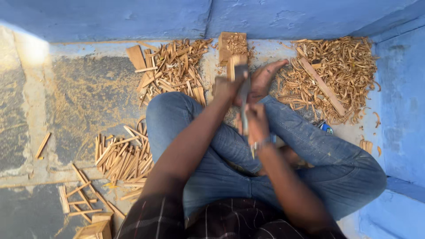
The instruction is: The person shapes a wooden block using a hand-held blade by scraping away thin layers while sitting on a floor covered in wood shavings.
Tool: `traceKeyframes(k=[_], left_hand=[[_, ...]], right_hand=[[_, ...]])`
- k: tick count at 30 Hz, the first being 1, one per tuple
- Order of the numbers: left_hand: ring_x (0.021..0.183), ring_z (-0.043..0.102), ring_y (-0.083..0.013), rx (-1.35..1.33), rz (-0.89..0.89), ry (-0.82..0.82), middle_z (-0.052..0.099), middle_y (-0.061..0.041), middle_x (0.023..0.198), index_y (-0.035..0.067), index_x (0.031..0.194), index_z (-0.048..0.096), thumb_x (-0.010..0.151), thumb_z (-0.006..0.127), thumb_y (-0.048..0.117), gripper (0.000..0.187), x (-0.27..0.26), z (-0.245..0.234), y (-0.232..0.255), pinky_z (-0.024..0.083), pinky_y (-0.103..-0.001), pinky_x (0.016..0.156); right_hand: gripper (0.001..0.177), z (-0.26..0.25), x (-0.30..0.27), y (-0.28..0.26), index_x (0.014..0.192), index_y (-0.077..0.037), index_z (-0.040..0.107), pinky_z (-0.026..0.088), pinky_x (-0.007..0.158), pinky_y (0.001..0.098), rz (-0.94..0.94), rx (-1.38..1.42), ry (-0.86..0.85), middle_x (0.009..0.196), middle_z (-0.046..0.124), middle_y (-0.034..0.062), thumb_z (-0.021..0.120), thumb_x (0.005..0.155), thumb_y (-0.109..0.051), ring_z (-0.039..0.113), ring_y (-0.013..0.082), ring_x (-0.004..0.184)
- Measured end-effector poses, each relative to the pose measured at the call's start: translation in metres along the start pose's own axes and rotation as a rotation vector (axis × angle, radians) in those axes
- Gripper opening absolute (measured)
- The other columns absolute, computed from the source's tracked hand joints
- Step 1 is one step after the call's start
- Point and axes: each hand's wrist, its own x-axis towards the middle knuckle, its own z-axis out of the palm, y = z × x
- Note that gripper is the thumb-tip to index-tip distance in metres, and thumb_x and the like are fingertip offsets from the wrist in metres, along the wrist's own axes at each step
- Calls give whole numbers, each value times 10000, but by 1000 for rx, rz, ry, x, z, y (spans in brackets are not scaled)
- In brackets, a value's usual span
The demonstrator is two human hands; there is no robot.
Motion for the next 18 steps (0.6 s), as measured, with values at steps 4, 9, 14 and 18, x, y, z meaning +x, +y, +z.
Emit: traceKeyframes(k=[4,9,14,18], left_hand=[[889,645,-446,335,190,403,674,-335,1053,-119,1075,646,603,939,775,1053,11,-4,54,543,-502,736],[887,798,-297,368,22,-138,847,-259,953,-103,1050,791,726,611,835,1009,-36,-19,6,599,-439,859],[892,738,-377,-122,87,117,702,-316,1012,-179,1140,541,665,884,566,947,-33,-13,29,608,-469,755],[799,771,-352,-155,26,-26,710,-296,969,-226,1182,433,761,799,592,990,-7,-15,39,625,-421,604]], right_hand=[[295,1,54,-23,926,-29,626,432,371,264,3,-16,-90,758,647,92,498,1106,-226,554,142,484],[205,-17,-14,25,1175,-81,447,436,355,303,69,-34,44,790,672,120,537,1036,-203,580,167,481],[212,-10,28,11,1171,-52,489,446,345,317,20,-6,9,777,662,128,568,1044,-202,574,180,460],[320,-1,49,-1,1118,85,579,482,427,298,-57,-67,-180,858,678,126,582,1154,-232,594,166,541]])
